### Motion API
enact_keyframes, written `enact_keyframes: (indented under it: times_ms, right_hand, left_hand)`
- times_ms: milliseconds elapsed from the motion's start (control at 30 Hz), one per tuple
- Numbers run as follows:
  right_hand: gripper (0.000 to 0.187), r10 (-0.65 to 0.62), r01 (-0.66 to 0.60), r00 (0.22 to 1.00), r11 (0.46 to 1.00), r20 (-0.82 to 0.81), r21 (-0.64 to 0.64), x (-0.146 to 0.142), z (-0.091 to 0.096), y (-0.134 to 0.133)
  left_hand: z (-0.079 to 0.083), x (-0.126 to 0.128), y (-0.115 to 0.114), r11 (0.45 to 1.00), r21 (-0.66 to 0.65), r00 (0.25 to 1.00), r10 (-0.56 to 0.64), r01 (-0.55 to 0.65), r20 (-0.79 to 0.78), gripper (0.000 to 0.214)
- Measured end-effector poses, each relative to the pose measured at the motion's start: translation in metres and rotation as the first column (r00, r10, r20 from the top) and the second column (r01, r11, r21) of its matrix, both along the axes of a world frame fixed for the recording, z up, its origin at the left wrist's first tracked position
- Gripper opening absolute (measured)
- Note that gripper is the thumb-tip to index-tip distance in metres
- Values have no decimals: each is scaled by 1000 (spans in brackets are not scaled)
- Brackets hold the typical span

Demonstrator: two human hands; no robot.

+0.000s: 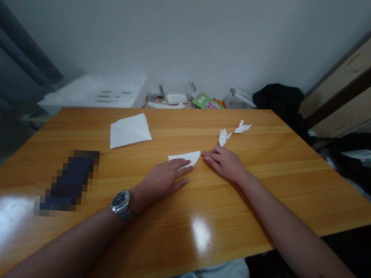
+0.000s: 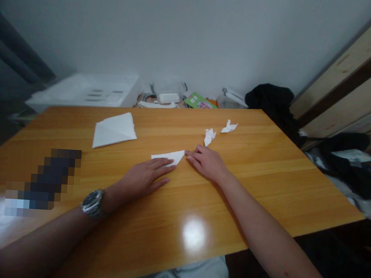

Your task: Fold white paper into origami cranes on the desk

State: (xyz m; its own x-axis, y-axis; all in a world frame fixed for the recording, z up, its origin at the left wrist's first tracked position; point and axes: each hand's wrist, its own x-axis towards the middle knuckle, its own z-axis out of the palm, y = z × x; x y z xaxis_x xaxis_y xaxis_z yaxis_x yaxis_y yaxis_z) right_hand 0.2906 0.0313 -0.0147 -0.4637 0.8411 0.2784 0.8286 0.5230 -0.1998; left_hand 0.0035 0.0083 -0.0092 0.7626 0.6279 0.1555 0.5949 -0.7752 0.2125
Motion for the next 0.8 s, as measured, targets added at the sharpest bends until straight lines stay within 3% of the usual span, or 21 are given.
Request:
enact_keyframes:
  times_ms: [267,500,667,800]
  right_hand:
    - [38,33,-33,999,999,16,-7,-4,4,-3]
    - [40,203,-202,976,979,75,-14,-17,9,-11]
    - [40,174,-172,980,985,94,-31,-13,4,-8]
    - [40,30,-28,995,1000,94,-14,-6,0,-3]
  left_hand:
    - [2,1,-1,1000,8,1000,-6,7,-17,48]
    - [4,2,-1,1000,5,1000,1,-1,-23,48]
    - [5,2,-1,1000,-9,999,10,-10,-49,48]
    - [3,1,-1,1000,-14,998,15,-15,-54,48]
